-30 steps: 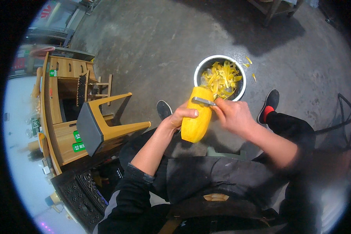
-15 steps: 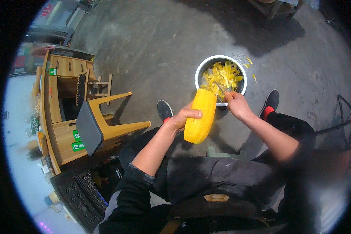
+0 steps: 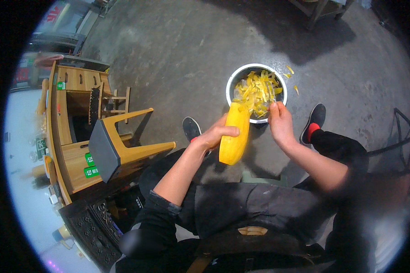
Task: The person sits on a low stool and peels a large yellow melon using a peeler, collecting the peels in a metal bowl on the floor. The person rotates the melon to remove the skin in long strips and finishes by placing the peeled melon on a nearby wooden table.
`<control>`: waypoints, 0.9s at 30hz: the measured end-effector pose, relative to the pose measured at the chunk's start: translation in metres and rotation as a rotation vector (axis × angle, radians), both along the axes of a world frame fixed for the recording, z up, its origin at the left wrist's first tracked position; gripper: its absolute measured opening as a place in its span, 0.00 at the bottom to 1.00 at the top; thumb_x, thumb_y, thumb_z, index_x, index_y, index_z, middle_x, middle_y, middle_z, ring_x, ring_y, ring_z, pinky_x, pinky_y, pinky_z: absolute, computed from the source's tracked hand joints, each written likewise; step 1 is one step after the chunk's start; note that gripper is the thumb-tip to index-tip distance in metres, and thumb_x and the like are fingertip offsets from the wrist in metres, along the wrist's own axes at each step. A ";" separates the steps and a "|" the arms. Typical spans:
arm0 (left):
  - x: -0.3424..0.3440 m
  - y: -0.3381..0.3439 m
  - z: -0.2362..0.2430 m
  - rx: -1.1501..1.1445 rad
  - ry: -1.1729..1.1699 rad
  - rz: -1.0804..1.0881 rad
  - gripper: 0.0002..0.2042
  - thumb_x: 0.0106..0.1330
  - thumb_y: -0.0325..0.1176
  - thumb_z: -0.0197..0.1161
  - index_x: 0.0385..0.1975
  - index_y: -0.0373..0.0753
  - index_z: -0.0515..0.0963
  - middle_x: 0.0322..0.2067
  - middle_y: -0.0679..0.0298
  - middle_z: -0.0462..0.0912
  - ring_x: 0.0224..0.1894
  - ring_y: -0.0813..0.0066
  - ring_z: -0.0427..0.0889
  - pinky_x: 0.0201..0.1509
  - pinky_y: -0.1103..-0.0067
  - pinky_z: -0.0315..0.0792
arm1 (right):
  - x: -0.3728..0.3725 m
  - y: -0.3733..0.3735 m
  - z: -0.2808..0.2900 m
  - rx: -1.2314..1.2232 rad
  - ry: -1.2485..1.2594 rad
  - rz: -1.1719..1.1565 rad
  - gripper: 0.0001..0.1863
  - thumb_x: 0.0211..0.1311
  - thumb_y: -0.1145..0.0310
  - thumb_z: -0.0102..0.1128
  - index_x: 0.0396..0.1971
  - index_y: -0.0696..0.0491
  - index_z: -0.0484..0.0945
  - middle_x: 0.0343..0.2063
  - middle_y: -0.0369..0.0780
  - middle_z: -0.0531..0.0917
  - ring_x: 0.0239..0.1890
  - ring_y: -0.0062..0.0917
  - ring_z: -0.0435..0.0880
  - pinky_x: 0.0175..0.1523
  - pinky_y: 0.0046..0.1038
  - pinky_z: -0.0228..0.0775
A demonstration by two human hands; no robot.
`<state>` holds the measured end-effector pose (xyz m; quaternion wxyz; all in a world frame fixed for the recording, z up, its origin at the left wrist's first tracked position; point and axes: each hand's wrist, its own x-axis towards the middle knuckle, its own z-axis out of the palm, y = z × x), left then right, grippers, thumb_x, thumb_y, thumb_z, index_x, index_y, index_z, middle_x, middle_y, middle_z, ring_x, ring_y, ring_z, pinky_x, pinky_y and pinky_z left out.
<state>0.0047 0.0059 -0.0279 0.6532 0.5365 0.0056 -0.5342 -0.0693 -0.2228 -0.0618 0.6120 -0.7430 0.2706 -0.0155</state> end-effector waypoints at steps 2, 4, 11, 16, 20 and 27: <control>0.001 0.000 -0.001 0.015 0.011 0.000 0.45 0.51 0.46 0.77 0.71 0.38 0.66 0.54 0.57 0.82 0.53 0.61 0.83 0.57 0.67 0.79 | -0.009 0.005 0.021 -0.213 -0.154 0.200 0.14 0.79 0.61 0.53 0.36 0.55 0.76 0.28 0.54 0.83 0.31 0.48 0.86 0.37 0.46 0.75; 0.002 0.001 -0.001 0.013 0.028 -0.001 0.45 0.51 0.46 0.77 0.70 0.38 0.66 0.54 0.57 0.82 0.53 0.61 0.84 0.56 0.67 0.79 | -0.015 0.006 0.041 -0.412 -0.228 0.425 0.12 0.77 0.62 0.56 0.36 0.55 0.76 0.28 0.52 0.84 0.31 0.49 0.87 0.36 0.46 0.77; 0.004 0.003 -0.003 -0.006 0.065 -0.033 0.44 0.52 0.46 0.76 0.71 0.38 0.66 0.53 0.55 0.82 0.51 0.60 0.85 0.57 0.67 0.80 | 0.003 0.002 0.044 -0.673 -0.190 0.542 0.12 0.76 0.60 0.58 0.36 0.53 0.78 0.23 0.50 0.85 0.27 0.51 0.87 0.32 0.51 0.79; 0.002 0.004 0.004 0.005 0.156 0.025 0.46 0.52 0.46 0.76 0.72 0.36 0.65 0.56 0.54 0.82 0.53 0.59 0.85 0.58 0.67 0.80 | 0.001 -0.002 0.009 -0.633 0.025 0.505 0.15 0.78 0.57 0.54 0.41 0.54 0.81 0.28 0.52 0.87 0.33 0.53 0.88 0.39 0.54 0.80; 0.000 0.005 0.008 -0.099 0.126 -0.018 0.46 0.53 0.45 0.75 0.73 0.36 0.65 0.57 0.53 0.82 0.52 0.58 0.86 0.58 0.66 0.81 | 0.018 -0.018 -0.021 -0.530 0.173 0.335 0.19 0.78 0.54 0.52 0.46 0.54 0.83 0.33 0.55 0.88 0.39 0.57 0.88 0.46 0.55 0.79; 0.008 0.012 0.001 -0.135 0.219 0.035 0.47 0.52 0.44 0.75 0.74 0.36 0.64 0.63 0.50 0.80 0.55 0.51 0.86 0.63 0.64 0.81 | 0.013 -0.013 -0.022 -0.439 0.134 0.251 0.19 0.78 0.54 0.52 0.46 0.56 0.80 0.38 0.59 0.87 0.39 0.59 0.87 0.44 0.56 0.78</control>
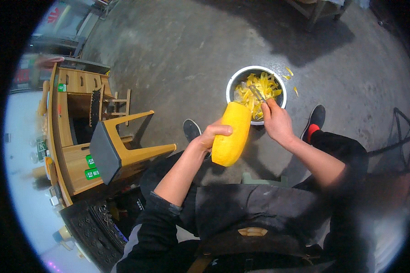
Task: The person sits on a low stool and peels a large yellow melon using a peeler, collecting the peels in a metal bowl on the floor. The person rotates the melon to remove the skin in long strips and finishes by placing the peeled melon on a nearby wooden table.
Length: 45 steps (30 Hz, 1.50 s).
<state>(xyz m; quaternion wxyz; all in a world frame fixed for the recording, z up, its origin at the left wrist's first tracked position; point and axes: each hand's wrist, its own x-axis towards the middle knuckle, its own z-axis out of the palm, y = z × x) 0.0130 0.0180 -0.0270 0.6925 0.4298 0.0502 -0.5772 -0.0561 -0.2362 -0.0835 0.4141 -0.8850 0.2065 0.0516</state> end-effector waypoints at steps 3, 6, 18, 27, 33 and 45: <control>-0.002 -0.002 0.007 -0.247 0.234 0.052 0.49 0.51 0.43 0.75 0.76 0.39 0.62 0.70 0.47 0.72 0.63 0.40 0.80 0.69 0.55 0.75 | 0.001 0.000 -0.010 0.443 0.337 -0.238 0.19 0.78 0.54 0.51 0.47 0.57 0.79 0.40 0.61 0.85 0.40 0.60 0.86 0.43 0.55 0.77; -0.011 -0.014 0.016 -0.458 0.379 0.192 0.51 0.49 0.42 0.75 0.79 0.48 0.60 0.77 0.46 0.61 0.73 0.30 0.66 0.73 0.39 0.65 | -0.006 0.001 -0.033 0.352 0.209 -0.236 0.20 0.79 0.56 0.50 0.45 0.61 0.79 0.37 0.56 0.87 0.34 0.48 0.88 0.39 0.46 0.77; -0.010 -0.017 0.022 -0.663 0.342 0.192 0.52 0.48 0.41 0.74 0.80 0.64 0.59 0.81 0.47 0.50 0.79 0.27 0.53 0.73 0.27 0.55 | -0.024 0.015 -0.022 0.293 0.031 -0.148 0.20 0.80 0.56 0.49 0.39 0.60 0.77 0.30 0.56 0.83 0.37 0.54 0.85 0.42 0.46 0.75; -0.007 -0.006 0.013 -0.531 0.351 0.301 0.48 0.54 0.43 0.71 0.80 0.60 0.58 0.79 0.51 0.60 0.77 0.33 0.61 0.72 0.28 0.57 | -0.035 0.018 0.069 0.146 -0.613 0.235 0.10 0.72 0.66 0.64 0.32 0.55 0.77 0.22 0.48 0.83 0.23 0.45 0.86 0.28 0.42 0.75; -0.007 0.001 0.003 -0.438 0.388 0.309 0.46 0.57 0.42 0.68 0.80 0.56 0.58 0.75 0.51 0.67 0.75 0.40 0.67 0.74 0.30 0.57 | -0.030 0.015 0.081 -0.039 -0.481 0.336 0.11 0.73 0.63 0.63 0.33 0.54 0.77 0.22 0.47 0.83 0.25 0.46 0.86 0.29 0.45 0.76; -0.008 -0.003 -0.002 -0.385 0.347 0.248 0.48 0.54 0.47 0.68 0.77 0.36 0.61 0.71 0.38 0.69 0.74 0.40 0.70 0.76 0.43 0.64 | -0.024 0.016 0.061 -0.099 -0.374 0.262 0.11 0.76 0.61 0.60 0.37 0.54 0.77 0.20 0.50 0.83 0.24 0.49 0.87 0.28 0.48 0.77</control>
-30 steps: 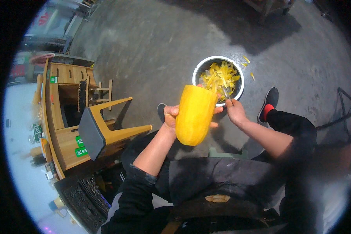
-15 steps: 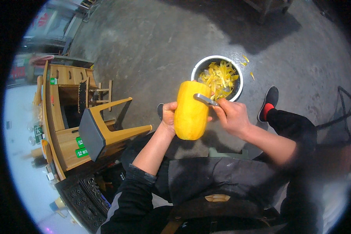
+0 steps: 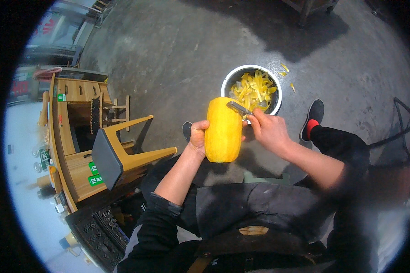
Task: The person sits on a low stool and peels a large yellow melon using a peeler, collecting the peels in a metal bowl on the floor. The person rotates the melon to remove the skin in long strips and finishes by placing the peeled melon on a nearby wooden table.
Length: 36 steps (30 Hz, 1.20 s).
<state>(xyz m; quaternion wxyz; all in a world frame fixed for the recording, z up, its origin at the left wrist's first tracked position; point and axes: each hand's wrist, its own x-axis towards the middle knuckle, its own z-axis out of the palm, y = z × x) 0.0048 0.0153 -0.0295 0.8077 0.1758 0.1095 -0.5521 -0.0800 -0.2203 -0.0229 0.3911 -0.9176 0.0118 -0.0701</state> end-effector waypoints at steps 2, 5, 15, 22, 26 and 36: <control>0.001 0.000 0.000 0.012 -0.010 -0.001 0.48 0.54 0.47 0.68 0.77 0.37 0.61 0.72 0.38 0.69 0.74 0.40 0.70 0.76 0.43 0.65 | 0.000 0.003 -0.006 -0.003 0.027 -0.008 0.11 0.77 0.60 0.58 0.38 0.54 0.78 0.20 0.50 0.84 0.25 0.50 0.87 0.29 0.48 0.78; -0.001 -0.004 0.000 0.015 -0.037 -0.010 0.48 0.54 0.46 0.69 0.78 0.37 0.60 0.74 0.41 0.67 0.74 0.41 0.70 0.75 0.44 0.67 | 0.001 0.004 -0.023 0.003 0.164 -0.095 0.14 0.78 0.58 0.54 0.41 0.54 0.80 0.23 0.51 0.86 0.28 0.52 0.87 0.33 0.51 0.80; -0.011 -0.007 -0.001 0.002 -0.009 -0.025 0.49 0.55 0.47 0.69 0.79 0.38 0.59 0.76 0.46 0.64 0.76 0.43 0.67 0.74 0.43 0.67 | 0.004 -0.006 -0.065 0.101 0.496 -0.263 0.20 0.79 0.54 0.51 0.43 0.55 0.83 0.33 0.56 0.87 0.39 0.58 0.86 0.45 0.57 0.77; -0.009 0.005 -0.009 0.099 0.036 0.051 0.47 0.57 0.48 0.67 0.78 0.37 0.61 0.72 0.42 0.70 0.74 0.41 0.70 0.75 0.44 0.66 | -0.008 0.007 -0.016 0.170 0.158 -0.030 0.12 0.78 0.61 0.56 0.37 0.54 0.78 0.26 0.50 0.86 0.31 0.52 0.87 0.35 0.49 0.79; -0.011 0.005 -0.010 0.080 0.034 0.010 0.46 0.57 0.48 0.67 0.77 0.37 0.61 0.71 0.41 0.70 0.73 0.39 0.70 0.74 0.42 0.67 | -0.005 0.008 -0.018 0.059 0.173 -0.024 0.14 0.78 0.60 0.56 0.37 0.55 0.80 0.26 0.49 0.86 0.30 0.52 0.88 0.35 0.49 0.79; -0.014 -0.002 -0.003 -0.008 0.057 0.062 0.46 0.57 0.47 0.67 0.78 0.39 0.61 0.75 0.47 0.65 0.75 0.40 0.67 0.72 0.41 0.68 | 0.001 -0.002 -0.067 0.280 0.617 -0.279 0.22 0.81 0.53 0.47 0.41 0.56 0.83 0.39 0.57 0.86 0.48 0.56 0.86 0.51 0.53 0.76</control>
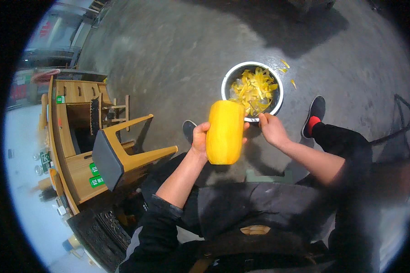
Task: The person sits on a low stool and peels a large yellow melon using a peeler, collecting the peels in a metal bowl on the floor. The person rotates the melon to remove the skin in long strips and finishes by placing the peeled melon on a nearby wooden table.
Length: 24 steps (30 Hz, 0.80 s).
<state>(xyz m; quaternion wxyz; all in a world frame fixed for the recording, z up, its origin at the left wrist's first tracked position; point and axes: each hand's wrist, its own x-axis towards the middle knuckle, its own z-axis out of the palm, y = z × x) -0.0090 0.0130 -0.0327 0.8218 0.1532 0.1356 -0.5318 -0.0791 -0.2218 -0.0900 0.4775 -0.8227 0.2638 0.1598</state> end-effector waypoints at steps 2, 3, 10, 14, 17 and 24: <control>0.001 0.001 -0.001 0.000 0.033 0.011 0.45 0.58 0.47 0.67 0.78 0.39 0.62 0.74 0.46 0.67 0.75 0.40 0.68 0.72 0.41 0.68 | -0.005 0.005 0.010 0.002 -0.154 -0.026 0.20 0.80 0.55 0.49 0.39 0.56 0.81 0.34 0.55 0.86 0.42 0.55 0.86 0.46 0.53 0.77; 0.001 0.002 -0.001 0.012 0.038 0.014 0.45 0.58 0.47 0.67 0.77 0.39 0.63 0.74 0.46 0.68 0.74 0.40 0.68 0.72 0.41 0.68 | -0.008 0.007 0.017 -0.013 -0.235 -0.002 0.18 0.80 0.56 0.51 0.39 0.56 0.80 0.32 0.54 0.86 0.39 0.55 0.87 0.42 0.52 0.77; 0.001 0.009 -0.007 0.013 0.147 0.040 0.39 0.60 0.47 0.60 0.73 0.36 0.68 0.67 0.42 0.76 0.70 0.39 0.75 0.74 0.44 0.67 | -0.015 0.015 0.053 -0.150 -0.613 0.241 0.10 0.77 0.63 0.58 0.38 0.53 0.77 0.21 0.50 0.83 0.27 0.51 0.86 0.31 0.48 0.77; 0.002 0.009 -0.012 0.000 0.146 0.004 0.44 0.57 0.48 0.68 0.75 0.38 0.65 0.69 0.42 0.71 0.66 0.41 0.75 0.70 0.47 0.72 | -0.012 0.013 0.041 -0.212 -0.572 0.207 0.11 0.77 0.61 0.57 0.38 0.54 0.76 0.21 0.51 0.83 0.27 0.53 0.86 0.32 0.50 0.78; 0.001 0.006 -0.009 -0.004 0.100 -0.013 0.45 0.57 0.49 0.68 0.76 0.37 0.62 0.70 0.43 0.69 0.66 0.43 0.75 0.70 0.49 0.73 | -0.013 0.016 0.021 -0.132 -0.385 0.178 0.15 0.79 0.57 0.54 0.39 0.55 0.78 0.26 0.54 0.85 0.33 0.56 0.86 0.38 0.54 0.78; -0.004 -0.007 0.001 -0.073 0.025 -0.014 0.47 0.59 0.50 0.68 0.77 0.35 0.59 0.73 0.44 0.64 0.67 0.47 0.74 0.69 0.51 0.75 | -0.003 0.004 0.002 -0.102 -0.076 -0.058 0.19 0.80 0.53 0.50 0.42 0.55 0.80 0.34 0.56 0.86 0.40 0.59 0.85 0.44 0.57 0.75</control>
